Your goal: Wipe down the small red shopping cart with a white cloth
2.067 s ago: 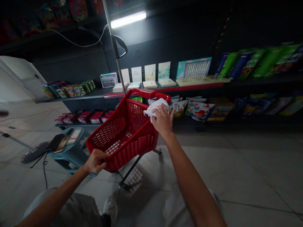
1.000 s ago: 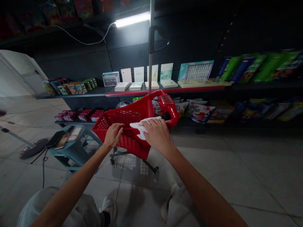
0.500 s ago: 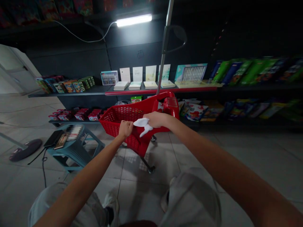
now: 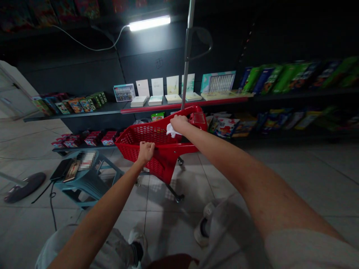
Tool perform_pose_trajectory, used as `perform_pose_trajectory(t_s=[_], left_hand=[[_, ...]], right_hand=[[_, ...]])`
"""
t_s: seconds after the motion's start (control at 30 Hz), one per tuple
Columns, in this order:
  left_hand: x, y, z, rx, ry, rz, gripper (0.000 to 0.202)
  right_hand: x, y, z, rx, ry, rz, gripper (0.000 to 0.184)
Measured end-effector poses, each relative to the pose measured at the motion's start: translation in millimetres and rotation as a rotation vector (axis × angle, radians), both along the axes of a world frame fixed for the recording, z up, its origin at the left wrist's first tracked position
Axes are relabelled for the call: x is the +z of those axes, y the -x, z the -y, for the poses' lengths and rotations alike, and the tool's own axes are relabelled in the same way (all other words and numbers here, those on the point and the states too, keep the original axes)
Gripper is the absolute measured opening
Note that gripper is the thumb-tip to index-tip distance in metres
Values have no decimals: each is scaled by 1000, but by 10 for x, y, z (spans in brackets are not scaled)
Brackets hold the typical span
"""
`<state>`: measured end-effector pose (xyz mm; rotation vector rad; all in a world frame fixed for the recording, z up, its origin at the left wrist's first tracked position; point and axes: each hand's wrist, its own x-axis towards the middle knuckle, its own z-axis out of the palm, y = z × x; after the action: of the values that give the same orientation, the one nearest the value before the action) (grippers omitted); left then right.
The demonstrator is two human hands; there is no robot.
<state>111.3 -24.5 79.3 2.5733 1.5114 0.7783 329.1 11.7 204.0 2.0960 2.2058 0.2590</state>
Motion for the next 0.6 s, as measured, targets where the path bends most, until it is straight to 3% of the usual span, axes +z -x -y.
perform_pose_trajectory(t_s=[0.13,0.3,0.47,0.6], left_hand=[[-34,138,-22,-6,-8,54,47],[-29,347,-75,0,-6,87,42],[-14,543,-154,14,-36,66,40],[21,669,-179,-31,-19,47,40]], right_hand=[[96,-110,-93,-4,-148,-25,45],[251,-450,-184,1,-394,-95,42],[196,-812,-253,-231,-298,-378,37],[57,-904,-320,-313,-343,-483,38]])
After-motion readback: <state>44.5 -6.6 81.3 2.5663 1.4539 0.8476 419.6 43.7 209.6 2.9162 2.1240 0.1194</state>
